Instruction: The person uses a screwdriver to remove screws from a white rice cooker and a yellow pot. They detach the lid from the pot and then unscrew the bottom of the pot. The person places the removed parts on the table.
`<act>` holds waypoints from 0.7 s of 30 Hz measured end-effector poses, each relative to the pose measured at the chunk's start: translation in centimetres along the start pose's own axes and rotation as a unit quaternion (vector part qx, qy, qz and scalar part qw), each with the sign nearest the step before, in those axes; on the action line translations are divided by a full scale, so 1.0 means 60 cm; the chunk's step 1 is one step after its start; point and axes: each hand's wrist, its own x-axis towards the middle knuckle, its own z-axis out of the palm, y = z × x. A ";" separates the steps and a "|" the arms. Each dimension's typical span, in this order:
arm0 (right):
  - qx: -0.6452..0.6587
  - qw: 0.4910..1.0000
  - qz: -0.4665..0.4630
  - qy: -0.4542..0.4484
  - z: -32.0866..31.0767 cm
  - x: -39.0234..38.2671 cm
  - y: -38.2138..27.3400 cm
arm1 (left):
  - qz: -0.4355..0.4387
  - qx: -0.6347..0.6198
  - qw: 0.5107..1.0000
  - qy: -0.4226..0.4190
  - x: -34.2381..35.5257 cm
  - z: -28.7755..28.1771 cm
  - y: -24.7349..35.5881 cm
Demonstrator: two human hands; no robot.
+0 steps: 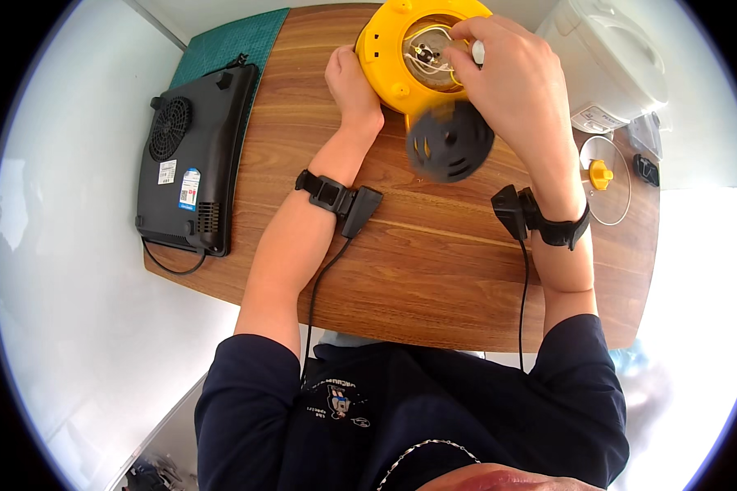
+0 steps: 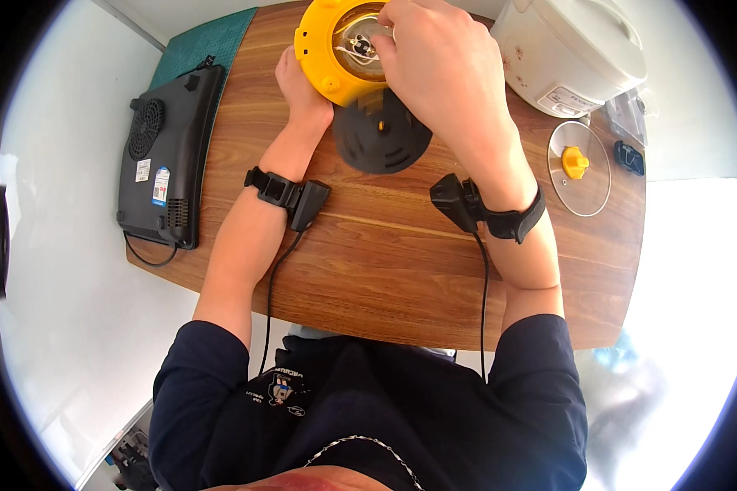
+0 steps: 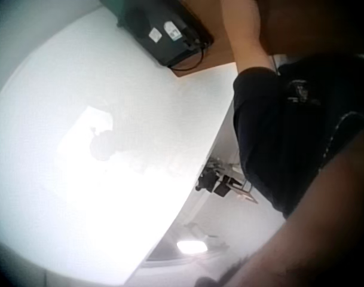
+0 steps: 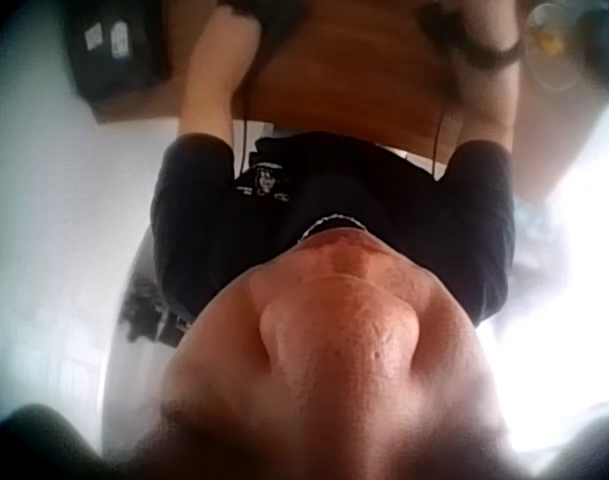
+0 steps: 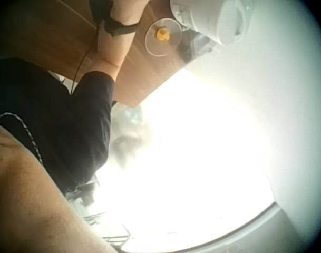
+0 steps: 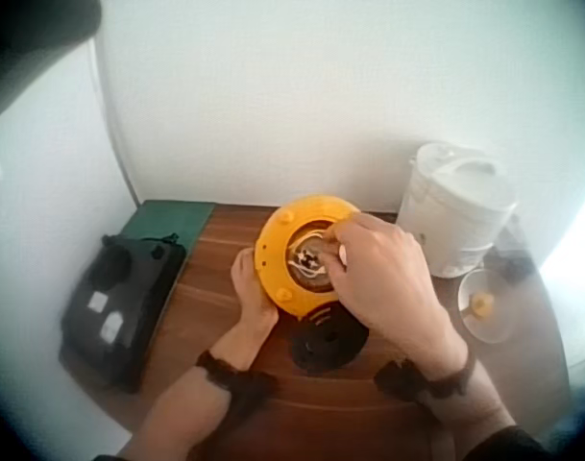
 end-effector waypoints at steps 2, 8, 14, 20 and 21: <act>0.006 1.000 0.002 0.003 0.001 0.002 0.006 | 0.001 -0.001 1.000 0.009 0.000 0.001 -0.002; 0.066 0.981 -0.032 -0.180 -0.030 -0.006 -0.010 | -0.012 0.003 1.000 0.017 0.009 -0.008 -0.012; 0.132 0.910 -0.179 -0.350 -0.035 -0.042 -0.034 | 0.025 0.099 0.995 -0.014 0.011 -0.015 -0.010; 0.044 0.900 -0.173 -0.399 -0.014 -0.053 -0.024 | -0.030 0.003 0.999 0.019 0.003 0.001 0.001; 0.047 0.900 -0.169 -0.399 -0.015 -0.053 -0.025 | -0.032 0.003 0.999 0.018 0.005 -0.001 0.001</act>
